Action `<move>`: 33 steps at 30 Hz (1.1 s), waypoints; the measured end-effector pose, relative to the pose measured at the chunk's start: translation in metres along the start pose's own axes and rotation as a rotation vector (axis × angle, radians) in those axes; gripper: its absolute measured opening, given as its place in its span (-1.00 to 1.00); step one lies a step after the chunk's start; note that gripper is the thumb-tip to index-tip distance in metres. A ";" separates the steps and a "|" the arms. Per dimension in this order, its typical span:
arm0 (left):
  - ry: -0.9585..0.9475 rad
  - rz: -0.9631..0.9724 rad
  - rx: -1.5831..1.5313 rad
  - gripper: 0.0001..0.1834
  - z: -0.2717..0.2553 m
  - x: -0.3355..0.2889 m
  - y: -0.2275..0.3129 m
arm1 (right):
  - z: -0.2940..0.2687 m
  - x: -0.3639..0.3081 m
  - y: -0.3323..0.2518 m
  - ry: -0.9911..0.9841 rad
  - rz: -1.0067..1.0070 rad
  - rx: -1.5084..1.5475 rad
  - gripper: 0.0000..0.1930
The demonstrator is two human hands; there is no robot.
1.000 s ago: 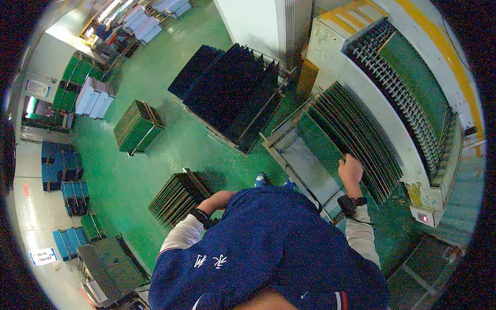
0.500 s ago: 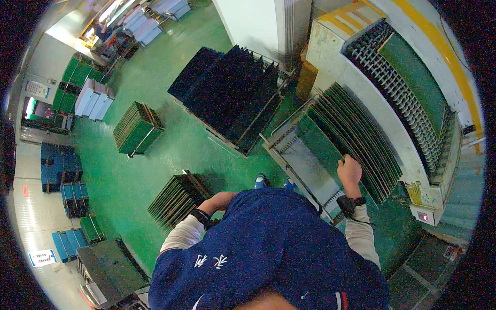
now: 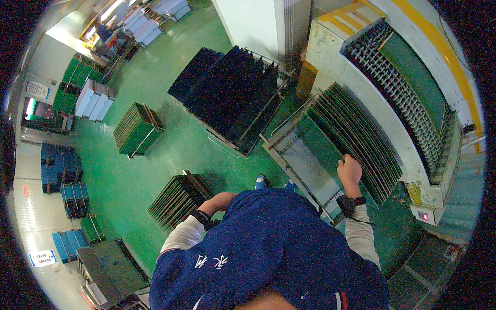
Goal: Transferring green industrial boards from a stack to a processing machine and then back to another stack.
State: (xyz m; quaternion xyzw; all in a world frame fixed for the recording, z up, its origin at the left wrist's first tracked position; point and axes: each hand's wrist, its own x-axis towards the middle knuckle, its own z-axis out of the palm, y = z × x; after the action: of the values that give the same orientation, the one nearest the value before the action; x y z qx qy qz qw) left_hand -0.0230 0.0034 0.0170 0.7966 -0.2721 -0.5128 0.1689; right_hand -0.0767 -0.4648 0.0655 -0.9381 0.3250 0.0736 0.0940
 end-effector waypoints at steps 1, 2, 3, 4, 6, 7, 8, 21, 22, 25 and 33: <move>0.006 0.007 -0.002 -0.53 0.002 0.001 -0.003 | 0.000 0.000 0.000 0.002 0.000 0.001 -0.60; 0.016 0.023 0.024 -0.53 0.005 0.002 -0.006 | 0.000 0.000 0.000 0.008 -0.001 0.003 -0.60; 0.026 0.039 0.050 -0.52 0.008 0.004 -0.009 | 0.001 0.000 0.000 0.013 -0.003 0.006 -0.60; 0.036 0.055 0.076 -0.52 0.010 0.005 -0.012 | 0.001 0.000 0.000 0.019 -0.004 0.009 -0.60; 0.047 0.059 0.074 -0.51 0.012 0.007 -0.014 | 0.001 0.000 0.000 0.008 -0.006 0.004 -0.60; 0.052 0.061 0.074 -0.51 0.012 0.007 -0.014 | 0.001 0.001 0.000 0.002 -0.006 0.001 -0.60; 0.046 0.051 0.067 -0.51 0.011 0.006 -0.013 | 0.001 0.001 0.000 0.005 -0.007 -0.001 -0.60; 0.029 0.004 0.026 -0.51 0.008 0.004 -0.005 | 0.002 0.000 0.001 0.005 -0.005 -0.017 -0.61; 0.034 0.007 0.033 -0.50 0.012 0.007 -0.011 | 0.002 0.000 0.001 0.011 -0.008 -0.016 -0.61; 0.079 0.072 0.052 -0.50 0.028 0.019 -0.032 | -0.005 -0.002 -0.005 -0.024 0.001 -0.016 -0.63; 0.083 0.074 0.031 -0.51 0.036 0.024 -0.043 | -0.001 -0.002 -0.002 -0.013 -0.004 -0.016 -0.63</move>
State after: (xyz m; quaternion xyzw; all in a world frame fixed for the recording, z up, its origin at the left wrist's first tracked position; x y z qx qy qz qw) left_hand -0.0368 0.0231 -0.0393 0.8089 -0.3021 -0.4686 0.1865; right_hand -0.0770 -0.4625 0.0672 -0.9390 0.3219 0.0821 0.0885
